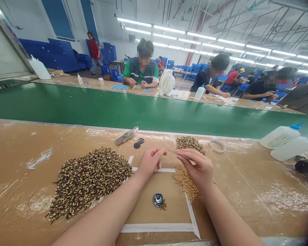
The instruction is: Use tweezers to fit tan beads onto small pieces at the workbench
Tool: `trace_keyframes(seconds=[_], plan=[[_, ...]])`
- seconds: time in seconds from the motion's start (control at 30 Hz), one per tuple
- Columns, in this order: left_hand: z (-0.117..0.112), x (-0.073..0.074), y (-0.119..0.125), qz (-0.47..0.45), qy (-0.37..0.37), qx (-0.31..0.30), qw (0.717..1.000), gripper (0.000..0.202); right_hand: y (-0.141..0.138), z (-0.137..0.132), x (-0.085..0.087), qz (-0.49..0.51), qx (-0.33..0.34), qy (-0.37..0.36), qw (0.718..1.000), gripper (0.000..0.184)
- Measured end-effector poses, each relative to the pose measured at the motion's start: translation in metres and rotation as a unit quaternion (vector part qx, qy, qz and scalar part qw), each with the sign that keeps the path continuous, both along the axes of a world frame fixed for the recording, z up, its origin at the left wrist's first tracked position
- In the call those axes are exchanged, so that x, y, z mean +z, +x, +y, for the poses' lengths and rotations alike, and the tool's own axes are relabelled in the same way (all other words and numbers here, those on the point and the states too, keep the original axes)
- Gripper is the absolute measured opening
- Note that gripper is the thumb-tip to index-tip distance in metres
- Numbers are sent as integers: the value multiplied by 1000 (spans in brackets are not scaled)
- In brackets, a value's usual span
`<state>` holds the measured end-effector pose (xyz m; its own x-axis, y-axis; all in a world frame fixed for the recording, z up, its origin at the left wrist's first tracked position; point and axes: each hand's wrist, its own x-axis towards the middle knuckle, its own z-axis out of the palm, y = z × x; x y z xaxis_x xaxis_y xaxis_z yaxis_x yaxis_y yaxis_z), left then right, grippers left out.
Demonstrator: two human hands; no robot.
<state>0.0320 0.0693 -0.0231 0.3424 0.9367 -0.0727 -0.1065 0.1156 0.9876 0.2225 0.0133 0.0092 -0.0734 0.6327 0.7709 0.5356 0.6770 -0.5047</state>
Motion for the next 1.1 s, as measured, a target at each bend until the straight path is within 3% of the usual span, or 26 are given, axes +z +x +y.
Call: trace_keyframes(seconds=[0.27,0.57,0.7,0.93,1.1], plan=[[1,-4,2,-37,-20,2,999,44,3,6,-4,-33,50,2,998,22],[-6,5,5,-100,-75,-23,992,40,0,5,-2,70,5,-83,994,11],[-8,7,6,-101,-75,-31,992,41,0,7,-5,165,-4,-150,975,11],[-9,6,4,-99,-68,-49,992,43,0,15,-10,346,47,-250,903,20],[-9,5,3,-101,-78,-69,989,40,1,15,-11,341,52,-246,906,21]])
